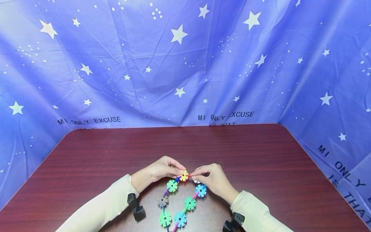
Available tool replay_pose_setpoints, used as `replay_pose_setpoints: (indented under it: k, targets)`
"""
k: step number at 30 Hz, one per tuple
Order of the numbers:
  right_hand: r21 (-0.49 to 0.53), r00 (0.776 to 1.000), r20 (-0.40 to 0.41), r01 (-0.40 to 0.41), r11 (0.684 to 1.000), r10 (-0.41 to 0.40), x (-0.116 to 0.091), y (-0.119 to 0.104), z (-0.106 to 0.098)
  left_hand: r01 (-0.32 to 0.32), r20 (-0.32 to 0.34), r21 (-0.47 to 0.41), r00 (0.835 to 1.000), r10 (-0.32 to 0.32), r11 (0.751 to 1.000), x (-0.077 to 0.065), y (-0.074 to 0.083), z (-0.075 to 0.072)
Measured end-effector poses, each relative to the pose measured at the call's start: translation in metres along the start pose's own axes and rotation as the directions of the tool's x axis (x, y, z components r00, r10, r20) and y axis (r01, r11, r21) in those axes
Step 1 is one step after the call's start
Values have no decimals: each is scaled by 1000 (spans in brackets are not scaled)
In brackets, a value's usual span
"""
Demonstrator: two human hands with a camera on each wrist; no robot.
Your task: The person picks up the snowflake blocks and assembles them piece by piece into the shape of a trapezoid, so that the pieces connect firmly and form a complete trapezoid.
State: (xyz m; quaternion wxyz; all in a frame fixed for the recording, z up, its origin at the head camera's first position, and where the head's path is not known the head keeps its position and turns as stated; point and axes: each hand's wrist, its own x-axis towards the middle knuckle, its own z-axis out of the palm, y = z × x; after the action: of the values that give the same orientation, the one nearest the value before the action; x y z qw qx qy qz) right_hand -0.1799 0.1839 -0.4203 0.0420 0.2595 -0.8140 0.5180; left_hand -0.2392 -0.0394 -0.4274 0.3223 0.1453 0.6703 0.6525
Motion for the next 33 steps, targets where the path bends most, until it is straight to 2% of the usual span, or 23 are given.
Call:
replay_pose_setpoints:
  k: [7, 11, 14, 17, 21, 26, 30, 33]
  targets:
    - [2, 999, -32, -27, 1000, 27, -1, 1, 5, 5, -15, -6, 1000, -6, 1000, 0, -3, -1]
    - [31, 998, -48, -38, 999, 39, -3, 4, 6, -17, -17, 3, 1000, 17, 1000, -3, -2, -4]
    - [26, 994, -89, -65, 998, 67, -3, 6, 5, -54, -57, 29, 997, 56, 998, -8, 2, -9]
    - [6, 980, -165, -115, 993, 114, -4, 8, 1, -106, -128, 61, 985, 113, 993, -15, 6, -13]
    - [10, 936, -291, -204, 979, 198, -3, 10, -4, -184, -216, 112, 955, 204, 977, -27, 13, -15]
    - [80, 841, -446, -303, 950, 306, 2, 11, -7, -259, -282, 178, 911, 302, 949, -45, 18, -10]
    - [186, 768, -527, -312, 932, 363, 7, 10, -7, -300, -333, 247, 867, 372, 921, -55, 16, -4]
    - [251, 725, -565, -303, 919, 394, 9, 9, -5, -294, -343, 281, 859, 381, 914, -60, 12, 0]
